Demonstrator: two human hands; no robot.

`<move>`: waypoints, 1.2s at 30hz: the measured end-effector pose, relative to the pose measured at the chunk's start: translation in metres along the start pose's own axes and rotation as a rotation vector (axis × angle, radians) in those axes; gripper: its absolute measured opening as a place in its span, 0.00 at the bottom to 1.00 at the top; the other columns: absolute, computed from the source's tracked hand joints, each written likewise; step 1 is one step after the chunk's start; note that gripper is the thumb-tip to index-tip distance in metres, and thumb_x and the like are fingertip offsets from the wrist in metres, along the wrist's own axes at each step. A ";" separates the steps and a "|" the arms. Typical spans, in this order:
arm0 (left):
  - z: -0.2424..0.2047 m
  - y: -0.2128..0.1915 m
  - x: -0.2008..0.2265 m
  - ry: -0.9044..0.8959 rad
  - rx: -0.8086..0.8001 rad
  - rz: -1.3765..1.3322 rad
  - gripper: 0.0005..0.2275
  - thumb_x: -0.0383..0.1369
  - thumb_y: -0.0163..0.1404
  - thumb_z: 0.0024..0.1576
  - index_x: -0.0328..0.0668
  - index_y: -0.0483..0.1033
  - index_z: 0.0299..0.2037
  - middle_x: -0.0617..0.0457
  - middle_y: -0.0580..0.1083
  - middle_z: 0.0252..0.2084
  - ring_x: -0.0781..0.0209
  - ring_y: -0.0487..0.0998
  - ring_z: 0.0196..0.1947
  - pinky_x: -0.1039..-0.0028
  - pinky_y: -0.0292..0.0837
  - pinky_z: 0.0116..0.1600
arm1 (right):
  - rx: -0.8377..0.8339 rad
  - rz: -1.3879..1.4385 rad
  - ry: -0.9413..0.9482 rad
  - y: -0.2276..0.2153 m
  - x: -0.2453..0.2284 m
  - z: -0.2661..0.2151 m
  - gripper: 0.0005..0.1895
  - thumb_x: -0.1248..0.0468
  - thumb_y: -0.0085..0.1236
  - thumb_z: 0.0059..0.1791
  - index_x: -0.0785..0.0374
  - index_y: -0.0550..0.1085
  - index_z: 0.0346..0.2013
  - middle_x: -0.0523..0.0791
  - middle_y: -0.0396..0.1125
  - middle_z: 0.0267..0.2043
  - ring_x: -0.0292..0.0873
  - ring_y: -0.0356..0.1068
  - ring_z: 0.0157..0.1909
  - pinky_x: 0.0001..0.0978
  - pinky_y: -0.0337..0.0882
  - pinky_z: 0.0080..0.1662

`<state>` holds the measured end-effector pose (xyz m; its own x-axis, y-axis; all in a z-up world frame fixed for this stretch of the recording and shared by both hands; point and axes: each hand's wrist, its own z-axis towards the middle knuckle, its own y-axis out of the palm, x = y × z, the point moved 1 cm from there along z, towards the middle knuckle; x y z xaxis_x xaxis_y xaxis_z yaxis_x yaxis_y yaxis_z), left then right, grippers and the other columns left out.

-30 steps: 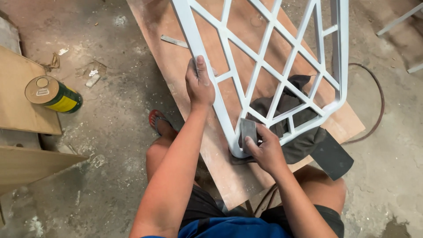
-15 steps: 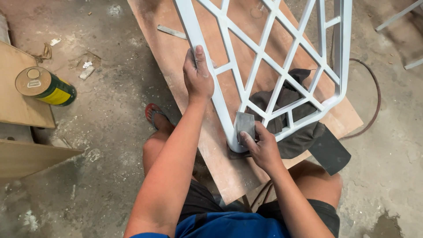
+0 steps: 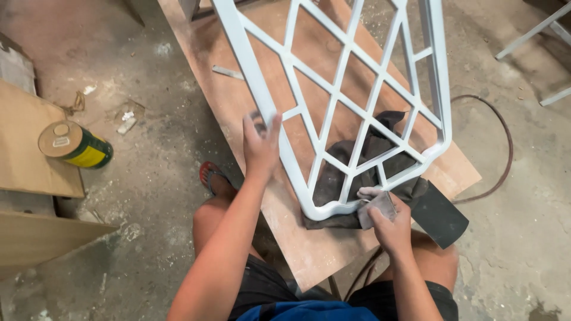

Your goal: The person sands the surface of a white metal chair frame using a sanding block. They systematically smooth the edges and joints of the chair's lattice structure while it rests on a wooden board.

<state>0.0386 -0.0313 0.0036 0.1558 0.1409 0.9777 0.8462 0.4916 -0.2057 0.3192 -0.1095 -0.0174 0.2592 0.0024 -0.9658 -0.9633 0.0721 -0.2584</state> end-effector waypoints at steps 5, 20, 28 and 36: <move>-0.042 -0.002 0.009 -0.081 -0.106 0.084 0.46 0.60 0.53 0.54 0.26 0.53 0.70 0.25 0.62 0.67 0.30 0.65 0.67 0.47 0.65 0.68 | 0.045 -0.102 -0.123 0.009 0.076 0.014 0.10 0.64 0.67 0.39 0.64 0.72 0.24 0.54 0.70 0.24 0.48 0.68 0.22 0.38 0.66 0.24; 0.025 0.020 0.038 0.245 0.250 -0.002 0.20 0.50 0.42 0.66 0.40 0.65 0.51 0.51 0.77 0.36 0.53 0.84 0.42 0.58 0.75 0.51 | 0.230 -0.611 -0.429 0.086 0.088 0.004 0.22 0.42 0.71 0.43 0.52 0.72 0.35 0.41 0.70 0.22 0.44 0.74 0.31 0.37 0.66 0.48; 0.030 0.026 0.036 0.294 0.279 -0.046 0.19 0.49 0.43 0.65 0.38 0.65 0.50 0.45 0.73 0.37 0.42 0.81 0.45 0.54 0.73 0.51 | 0.264 -0.575 -0.458 0.094 0.084 0.003 0.21 0.46 0.73 0.44 0.53 0.71 0.34 0.42 0.69 0.22 0.48 0.72 0.30 0.38 0.65 0.46; 0.028 0.024 0.033 0.290 0.259 -0.054 0.19 0.48 0.44 0.65 0.37 0.65 0.50 0.44 0.73 0.36 0.39 0.80 0.44 0.51 0.73 0.50 | 0.295 -0.565 -0.425 0.098 0.091 -0.002 0.21 0.47 0.73 0.44 0.55 0.71 0.32 0.44 0.67 0.20 0.53 0.70 0.31 0.42 0.68 0.43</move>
<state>0.0501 0.0088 0.0295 0.2830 -0.1216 0.9514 0.7062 0.6977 -0.1209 0.2479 -0.1044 -0.1310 0.7684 0.2652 -0.5824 -0.6340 0.4391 -0.6366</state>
